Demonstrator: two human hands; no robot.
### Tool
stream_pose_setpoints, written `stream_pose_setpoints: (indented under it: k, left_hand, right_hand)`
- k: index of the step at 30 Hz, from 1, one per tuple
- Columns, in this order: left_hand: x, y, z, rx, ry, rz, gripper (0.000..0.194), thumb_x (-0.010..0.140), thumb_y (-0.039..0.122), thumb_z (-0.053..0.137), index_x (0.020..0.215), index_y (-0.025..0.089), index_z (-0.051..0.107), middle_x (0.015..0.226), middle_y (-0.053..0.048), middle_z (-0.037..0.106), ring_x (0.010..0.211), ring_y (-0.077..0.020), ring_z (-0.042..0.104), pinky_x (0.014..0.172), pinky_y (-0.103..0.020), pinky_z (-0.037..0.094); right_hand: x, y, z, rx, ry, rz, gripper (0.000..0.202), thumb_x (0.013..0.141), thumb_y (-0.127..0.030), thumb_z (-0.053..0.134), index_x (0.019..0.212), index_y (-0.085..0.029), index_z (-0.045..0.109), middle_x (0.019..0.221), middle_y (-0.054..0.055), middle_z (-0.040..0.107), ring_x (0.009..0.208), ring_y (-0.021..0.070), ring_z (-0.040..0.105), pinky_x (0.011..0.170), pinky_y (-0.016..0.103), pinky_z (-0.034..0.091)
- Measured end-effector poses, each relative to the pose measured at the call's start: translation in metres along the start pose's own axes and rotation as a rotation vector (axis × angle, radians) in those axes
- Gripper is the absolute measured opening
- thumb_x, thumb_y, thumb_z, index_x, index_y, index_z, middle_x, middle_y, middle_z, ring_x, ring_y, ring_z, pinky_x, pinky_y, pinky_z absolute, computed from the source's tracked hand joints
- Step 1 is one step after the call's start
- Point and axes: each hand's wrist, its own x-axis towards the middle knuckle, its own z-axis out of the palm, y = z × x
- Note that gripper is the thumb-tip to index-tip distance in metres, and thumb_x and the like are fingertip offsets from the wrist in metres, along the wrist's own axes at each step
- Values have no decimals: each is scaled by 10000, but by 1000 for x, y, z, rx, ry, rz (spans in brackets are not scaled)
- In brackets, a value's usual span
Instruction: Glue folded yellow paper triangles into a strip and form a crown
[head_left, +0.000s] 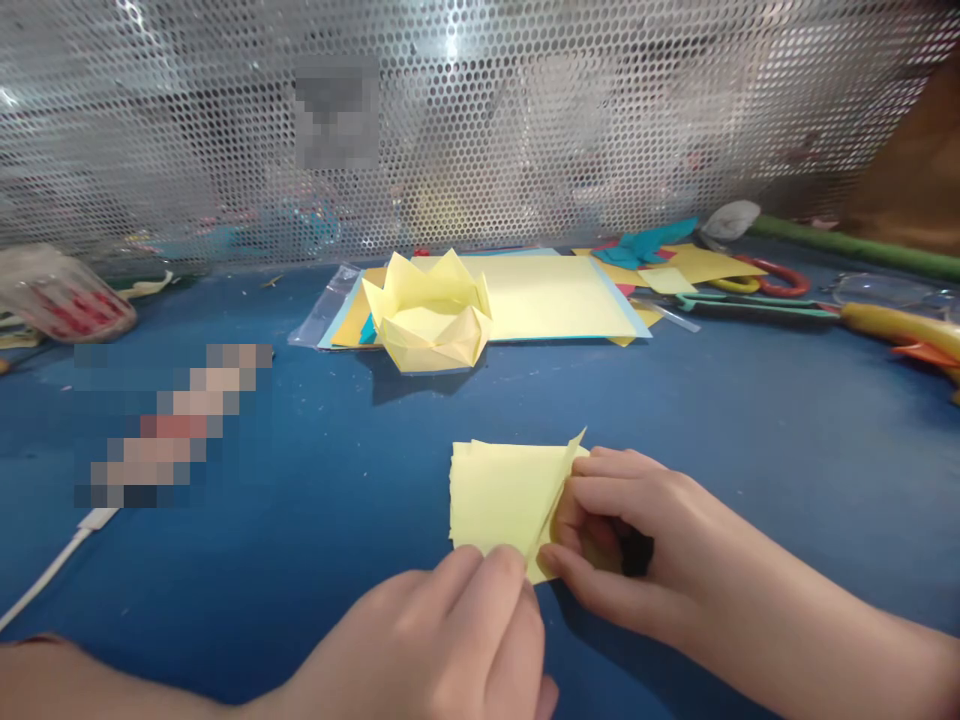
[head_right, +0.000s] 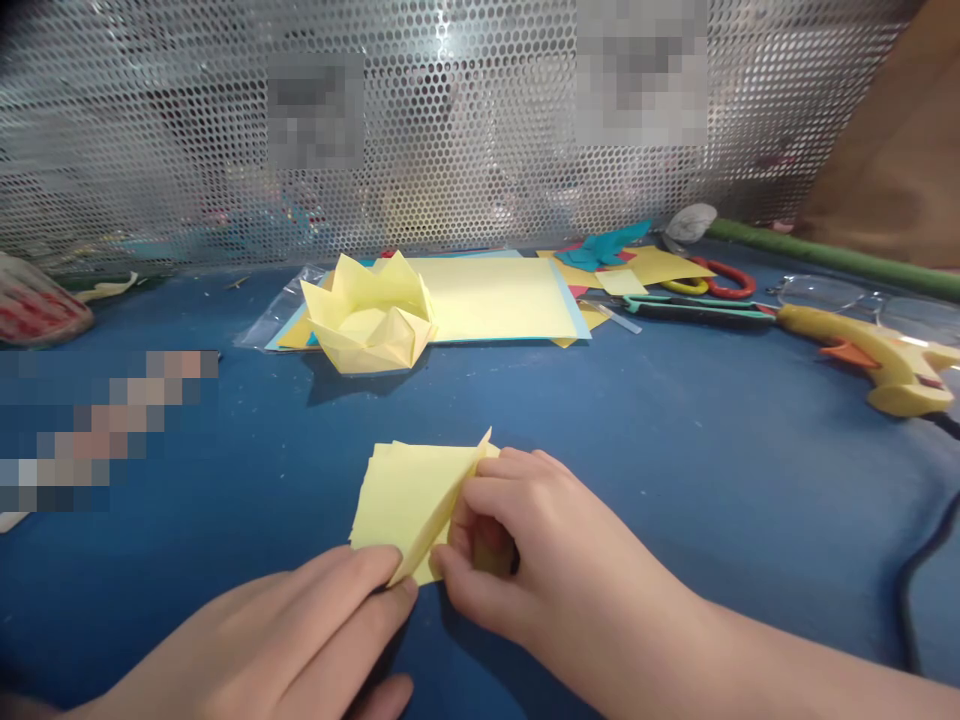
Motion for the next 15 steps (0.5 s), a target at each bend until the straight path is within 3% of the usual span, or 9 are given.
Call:
stream_pose_setpoints:
  k: [6, 9, 12, 15]
  left_hand:
    - [0, -3, 2, -52, -93, 21, 295, 919, 113, 545, 1144, 115, 737, 973, -50, 779, 722, -195, 743, 548, -287, 616]
    - [4, -6, -1, -33, -143, 21, 289, 975, 184, 598, 1235, 136, 715, 980, -61, 750, 761, -186, 736, 634, -235, 632]
    - [18, -11, -6, -9, -190, 8, 305, 1012, 318, 659, 1277, 174, 707, 1018, -89, 723, 867, -216, 737, 724, -235, 640]
    - [30, -16, -8, -17, -209, -14, 353, 1016, 395, 678, 1292, 177, 708, 1055, -108, 708, 931, -245, 725, 778, -270, 649]
  right_hand:
    - [-2, -1, -1, -109, 95, 20, 216, 720, -57, 597, 746, -232, 473, 634, -64, 548, 516, 83, 427, 476, 201, 345]
    - [-4, 0, -4, -106, 133, -53, 263, 744, -20, 565, 786, -245, 435, 693, -54, 567, 549, 87, 473, 485, 183, 396]
    - [-4, 2, -10, -144, 233, -241, 245, 845, -45, 562, 984, -244, 536, 1023, 34, 696, 858, 139, 669, 723, 220, 568]
    - [-2, 7, -16, -287, 237, -373, 291, 939, -116, 606, 1193, -257, 611, 1287, 72, 711, 1182, 210, 680, 950, 329, 562]
